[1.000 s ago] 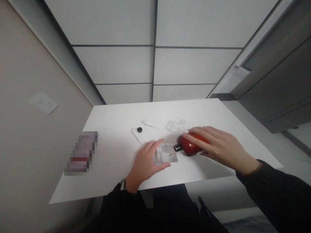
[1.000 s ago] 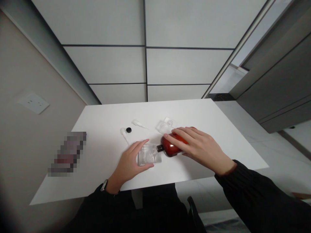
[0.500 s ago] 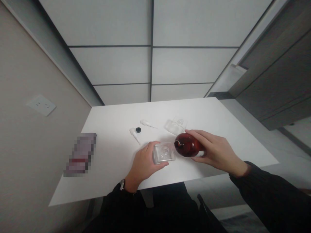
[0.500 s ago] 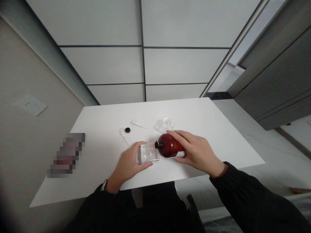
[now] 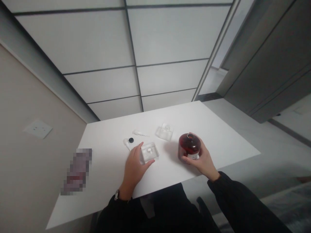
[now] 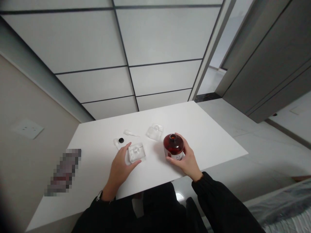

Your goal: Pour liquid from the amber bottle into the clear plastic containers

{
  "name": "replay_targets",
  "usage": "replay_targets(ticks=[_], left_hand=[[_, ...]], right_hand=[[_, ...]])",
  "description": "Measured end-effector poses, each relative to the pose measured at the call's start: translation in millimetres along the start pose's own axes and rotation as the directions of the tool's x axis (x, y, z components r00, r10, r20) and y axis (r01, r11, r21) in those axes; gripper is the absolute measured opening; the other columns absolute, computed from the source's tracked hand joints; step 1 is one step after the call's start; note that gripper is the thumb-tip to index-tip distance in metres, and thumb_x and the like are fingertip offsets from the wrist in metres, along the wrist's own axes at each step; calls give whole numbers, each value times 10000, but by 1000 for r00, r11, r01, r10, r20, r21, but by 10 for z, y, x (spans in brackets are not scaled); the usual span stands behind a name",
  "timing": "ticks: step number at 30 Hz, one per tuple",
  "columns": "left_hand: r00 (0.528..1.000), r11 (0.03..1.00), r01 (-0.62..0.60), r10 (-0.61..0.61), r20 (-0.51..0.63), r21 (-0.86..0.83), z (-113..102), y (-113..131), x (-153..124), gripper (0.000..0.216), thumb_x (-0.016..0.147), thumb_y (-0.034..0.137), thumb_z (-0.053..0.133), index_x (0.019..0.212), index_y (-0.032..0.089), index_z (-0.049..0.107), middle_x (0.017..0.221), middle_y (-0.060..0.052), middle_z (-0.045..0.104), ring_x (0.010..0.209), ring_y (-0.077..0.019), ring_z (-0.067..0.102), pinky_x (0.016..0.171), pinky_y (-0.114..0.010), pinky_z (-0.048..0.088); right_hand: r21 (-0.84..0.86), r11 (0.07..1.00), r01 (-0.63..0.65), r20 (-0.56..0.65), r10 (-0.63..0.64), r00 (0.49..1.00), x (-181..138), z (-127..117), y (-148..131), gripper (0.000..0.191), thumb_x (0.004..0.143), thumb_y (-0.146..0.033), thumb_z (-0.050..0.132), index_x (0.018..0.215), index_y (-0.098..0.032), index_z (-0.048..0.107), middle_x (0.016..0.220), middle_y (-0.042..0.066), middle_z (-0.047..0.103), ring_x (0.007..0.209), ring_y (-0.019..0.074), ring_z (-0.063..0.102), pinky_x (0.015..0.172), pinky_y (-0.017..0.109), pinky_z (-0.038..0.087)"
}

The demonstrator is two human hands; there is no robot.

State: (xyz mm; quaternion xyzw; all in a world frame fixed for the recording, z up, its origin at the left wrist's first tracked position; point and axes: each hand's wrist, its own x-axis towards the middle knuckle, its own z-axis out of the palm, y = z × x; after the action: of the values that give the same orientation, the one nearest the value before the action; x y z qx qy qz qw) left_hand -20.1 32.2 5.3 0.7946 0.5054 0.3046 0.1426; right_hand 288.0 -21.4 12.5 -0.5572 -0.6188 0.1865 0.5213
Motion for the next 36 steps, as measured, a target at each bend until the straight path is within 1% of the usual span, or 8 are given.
replay_targets(ticks=[4, 9, 20, 23, 26, 29, 33, 36], left_hand=[[993, 983, -59, 76, -92, 174, 8, -88, 40, 797, 887, 590, 728, 1504, 169, 452, 1271, -161, 678, 1194, -372, 609, 1058, -572, 504], [987, 961, -67, 103, -124, 267, -11, -197, 107, 791, 927, 689, 602, 1505, 166, 463, 1232, -156, 679, 1166, -370, 609, 1041, -563, 501], [997, 952, -3, 28, -78, 305, -131, -319, 232, 774, 943, 646, 592, 1509, 138, 454, 1208, -173, 698, 1189, -376, 633, 1043, -566, 516], [999, 960, 24, -14, -38, 279, -194, -289, 239, 833, 942, 642, 584, 1546, 102, 389, 1319, -220, 657, 1260, -399, 610, 1078, -597, 497], [998, 967, 12, 3, -59, 256, -288, -128, 271, 934, 903, 658, 637, 1580, 97, 321, 1472, -257, 555, 1382, -428, 530, 1145, -624, 444], [994, 974, -33, 54, -91, 225, -338, 172, 385, 902, 919, 593, 662, 1602, 139, 288, 1565, -241, 482, 1462, -420, 462, 1205, -622, 389], [988, 981, -137, 126, 84, 141, -235, 594, 716, 895, 915, 399, 712, 1629, 196, 212, 1659, -199, 390, 1537, -365, 398, 1262, -571, 348], [972, 985, -135, 110, 207, 109, -75, 774, 1045, 906, 895, 267, 711, 1629, 142, 194, 1696, -229, 316, 1585, -348, 317, 1301, -536, 287]], right_hand=[[21, 1000, -15, -77, 17, 997, -25, 37, 71, 872, 762, -415, 866, 1514, -223, 469, 1505, 188, 579, 1336, 345, 617, 1124, 529, 492], [35, 999, -9, -100, 12, 995, -22, 78, 104, 882, 764, -422, 864, 1525, -224, 464, 1485, 183, 600, 1311, 334, 638, 1113, 511, 509], [86, 996, -11, -102, 20, 995, -15, 101, 172, 896, 770, -391, 866, 1538, -218, 438, 1507, 203, 578, 1327, 333, 631, 1133, 526, 488], [116, 993, -35, -102, 47, 994, -1, 99, 172, 896, 775, -403, 857, 1538, -212, 427, 1516, 209, 568, 1333, 335, 625, 1129, 525, 491], [150, 987, -51, -118, 69, 991, 12, 97, 185, 882, 771, -428, 852, 1511, -191, 435, 1465, 212, 604, 1293, 334, 651, 1094, 512, 520], [152, 987, -43, -82, 56, 995, 12, 90, 188, 796, 756, -455, 857, 1419, -176, 514, 1340, 186, 683, 1199, 329, 700, 1044, 497, 554], [111, 994, -16, -89, 26, 996, -10, 62, 175, 813, 709, -490, 889, 1384, -181, 557, 1340, 175, 688, 1219, 345, 685, 1060, 500, 543], [87, 996, -29, -106, 39, 994, -29, 2, 201, 811, 708, -493, 890, 1385, -181, 570, 1341, 171, 693, 1224, 353, 680, 1071, 504, 535]])
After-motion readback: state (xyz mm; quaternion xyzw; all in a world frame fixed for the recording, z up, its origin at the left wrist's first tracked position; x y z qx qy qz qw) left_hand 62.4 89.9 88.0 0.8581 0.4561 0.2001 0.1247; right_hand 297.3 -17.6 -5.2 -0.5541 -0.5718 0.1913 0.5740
